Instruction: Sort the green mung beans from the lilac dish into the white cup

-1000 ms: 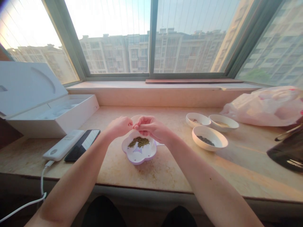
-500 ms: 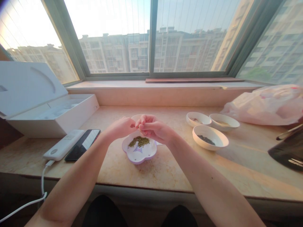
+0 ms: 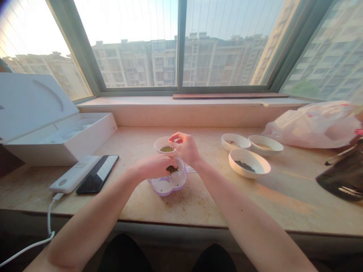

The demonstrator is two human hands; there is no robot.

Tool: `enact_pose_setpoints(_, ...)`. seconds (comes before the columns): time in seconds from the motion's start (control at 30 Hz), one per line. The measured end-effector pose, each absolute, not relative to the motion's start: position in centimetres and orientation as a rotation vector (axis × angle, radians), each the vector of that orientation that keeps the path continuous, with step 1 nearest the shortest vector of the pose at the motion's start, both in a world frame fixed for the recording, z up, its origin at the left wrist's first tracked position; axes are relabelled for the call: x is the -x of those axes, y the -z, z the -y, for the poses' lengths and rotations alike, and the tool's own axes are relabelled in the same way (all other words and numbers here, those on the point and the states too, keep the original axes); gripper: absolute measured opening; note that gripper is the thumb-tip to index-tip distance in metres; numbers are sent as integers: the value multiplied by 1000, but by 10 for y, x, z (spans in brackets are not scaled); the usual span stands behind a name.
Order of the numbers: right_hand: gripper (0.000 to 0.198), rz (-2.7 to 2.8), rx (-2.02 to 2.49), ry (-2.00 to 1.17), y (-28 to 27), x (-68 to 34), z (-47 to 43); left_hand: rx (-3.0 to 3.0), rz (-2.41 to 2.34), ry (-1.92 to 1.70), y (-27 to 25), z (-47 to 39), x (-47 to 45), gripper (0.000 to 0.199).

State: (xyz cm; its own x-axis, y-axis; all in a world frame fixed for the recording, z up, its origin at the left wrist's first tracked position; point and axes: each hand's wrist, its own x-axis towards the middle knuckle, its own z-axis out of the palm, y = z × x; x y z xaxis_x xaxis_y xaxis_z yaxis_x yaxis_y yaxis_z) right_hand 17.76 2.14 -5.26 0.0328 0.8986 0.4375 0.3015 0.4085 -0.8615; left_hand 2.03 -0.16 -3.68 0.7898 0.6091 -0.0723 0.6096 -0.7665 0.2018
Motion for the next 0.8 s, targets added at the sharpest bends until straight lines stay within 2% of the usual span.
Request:
enact_pose_setpoints(0.1, 11, 1687, 1274, -395, 57, -180, -24, -2774, -978, 97, 39, 3, -23, 20)
enact_pose_setpoints(0.27, 20, 1785, 1336, -238, 61, -181, -25, -2767, -1037, 47, 46, -2, -24, 26)
enact_pose_setpoints(0.8, 14, 1810, 1348, -186, 59, -183, -22, -2669, -1175, -152, 50, -7, -22, 19)
